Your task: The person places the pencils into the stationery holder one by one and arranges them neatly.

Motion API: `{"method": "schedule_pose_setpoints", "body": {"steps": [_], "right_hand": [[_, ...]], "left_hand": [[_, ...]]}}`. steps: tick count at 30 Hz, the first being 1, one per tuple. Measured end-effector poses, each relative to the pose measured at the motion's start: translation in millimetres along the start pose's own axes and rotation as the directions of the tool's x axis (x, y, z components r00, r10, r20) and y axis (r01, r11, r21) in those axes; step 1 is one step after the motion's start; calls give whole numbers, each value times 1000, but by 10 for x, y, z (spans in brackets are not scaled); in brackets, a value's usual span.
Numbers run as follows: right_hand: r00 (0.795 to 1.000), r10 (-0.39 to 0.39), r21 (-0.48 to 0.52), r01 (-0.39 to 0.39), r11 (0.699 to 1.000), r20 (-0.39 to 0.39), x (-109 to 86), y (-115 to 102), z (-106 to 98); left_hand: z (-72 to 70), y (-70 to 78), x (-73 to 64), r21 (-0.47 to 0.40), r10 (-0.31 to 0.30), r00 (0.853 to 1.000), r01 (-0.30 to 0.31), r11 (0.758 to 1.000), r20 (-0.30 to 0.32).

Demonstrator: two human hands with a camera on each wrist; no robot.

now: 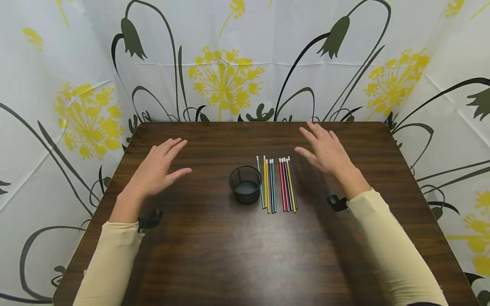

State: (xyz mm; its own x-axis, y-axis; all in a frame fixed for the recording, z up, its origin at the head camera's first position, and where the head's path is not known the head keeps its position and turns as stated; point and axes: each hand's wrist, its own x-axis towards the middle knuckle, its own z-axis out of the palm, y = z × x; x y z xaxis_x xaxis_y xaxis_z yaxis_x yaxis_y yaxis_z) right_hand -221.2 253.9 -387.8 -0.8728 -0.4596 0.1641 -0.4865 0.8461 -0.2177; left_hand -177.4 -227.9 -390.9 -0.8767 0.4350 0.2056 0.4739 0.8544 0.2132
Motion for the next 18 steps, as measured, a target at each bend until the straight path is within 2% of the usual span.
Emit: {"method": "schedule_pose_setpoints", "body": {"steps": [5, 9, 13, 18], "right_hand": [[1000, 23, 35, -22, 999, -13, -32, -45, 70], [996, 80, 69, -82, 994, 24, -60, -99, 150], [986, 145, 100, -152, 983, 79, -78, -133, 269], [968, 215, 168, -235, 957, 130, -100, -162, 488]], "left_hand": [[143, 22, -5, -123, 39, 999, -40, 992, -9], [293, 94, 0, -266, 41, 999, -37, 963, 11], [467, 200, 24, -414, 48, 998, -30, 910, 35], [702, 361, 62, -572, 109, 993, -70, 817, 35]]}}
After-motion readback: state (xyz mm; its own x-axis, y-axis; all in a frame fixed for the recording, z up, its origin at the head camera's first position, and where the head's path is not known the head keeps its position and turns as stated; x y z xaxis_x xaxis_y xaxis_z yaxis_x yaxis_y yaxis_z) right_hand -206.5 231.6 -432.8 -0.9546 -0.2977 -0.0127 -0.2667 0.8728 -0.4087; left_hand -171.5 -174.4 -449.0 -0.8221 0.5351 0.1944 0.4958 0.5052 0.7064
